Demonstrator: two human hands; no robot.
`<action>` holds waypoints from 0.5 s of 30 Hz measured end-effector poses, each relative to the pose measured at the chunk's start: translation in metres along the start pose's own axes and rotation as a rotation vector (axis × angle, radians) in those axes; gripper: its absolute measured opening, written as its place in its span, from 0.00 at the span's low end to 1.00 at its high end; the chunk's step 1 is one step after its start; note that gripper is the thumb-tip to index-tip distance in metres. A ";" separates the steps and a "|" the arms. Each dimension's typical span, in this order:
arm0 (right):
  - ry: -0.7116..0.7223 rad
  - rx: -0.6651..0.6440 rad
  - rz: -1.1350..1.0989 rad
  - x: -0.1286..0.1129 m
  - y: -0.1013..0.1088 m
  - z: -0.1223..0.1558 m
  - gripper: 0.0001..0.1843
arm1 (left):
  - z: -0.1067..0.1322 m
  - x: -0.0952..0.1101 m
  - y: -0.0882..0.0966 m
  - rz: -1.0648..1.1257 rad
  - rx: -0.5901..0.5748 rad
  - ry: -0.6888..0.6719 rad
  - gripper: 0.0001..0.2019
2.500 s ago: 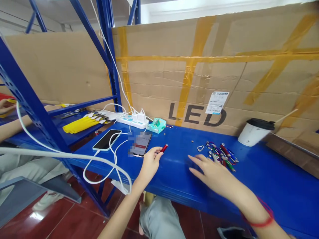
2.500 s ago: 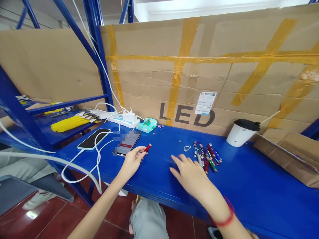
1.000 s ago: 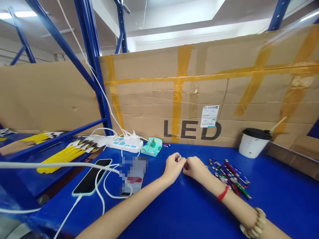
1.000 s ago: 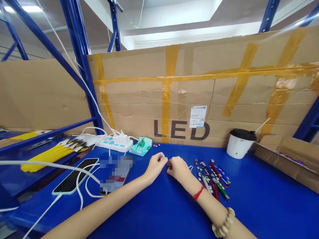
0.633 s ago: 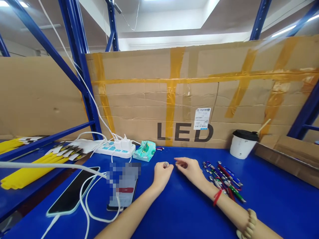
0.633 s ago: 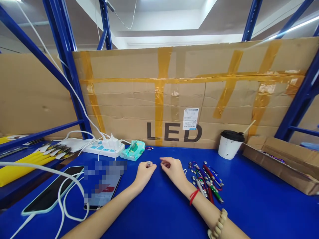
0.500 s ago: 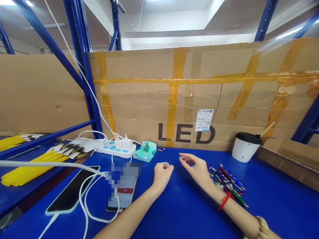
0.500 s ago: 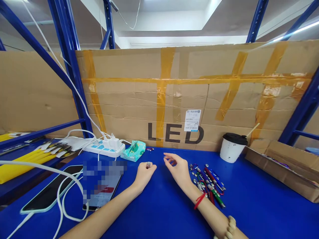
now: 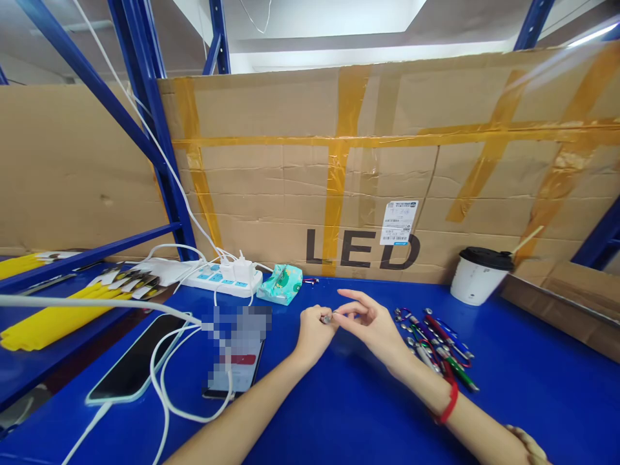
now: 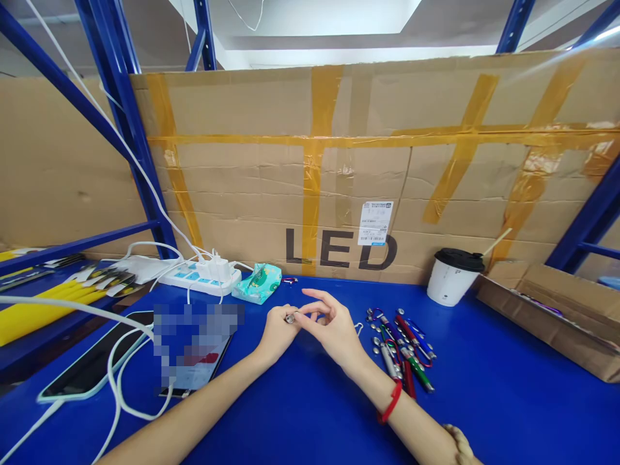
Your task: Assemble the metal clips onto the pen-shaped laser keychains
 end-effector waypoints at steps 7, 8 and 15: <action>-0.126 -0.021 -0.037 0.010 -0.002 0.001 0.29 | 0.003 -0.005 -0.001 -0.033 -0.049 0.057 0.11; -0.148 -0.016 -0.059 0.011 -0.002 0.001 0.29 | 0.004 -0.005 -0.001 -0.036 -0.059 0.079 0.12; -0.286 -0.015 -0.118 0.018 -0.001 0.004 0.19 | 0.008 -0.003 -0.001 -0.172 -0.089 0.154 0.11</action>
Point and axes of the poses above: each hand's wrist, its own z-axis away from the middle knuckle, its own y-axis out of the back of the hand, x = y × z, the point moved 4 cm from there along -z, towards the middle knuckle, and after that the axes turned 9 degrees about -z, right-handed, at the moved point
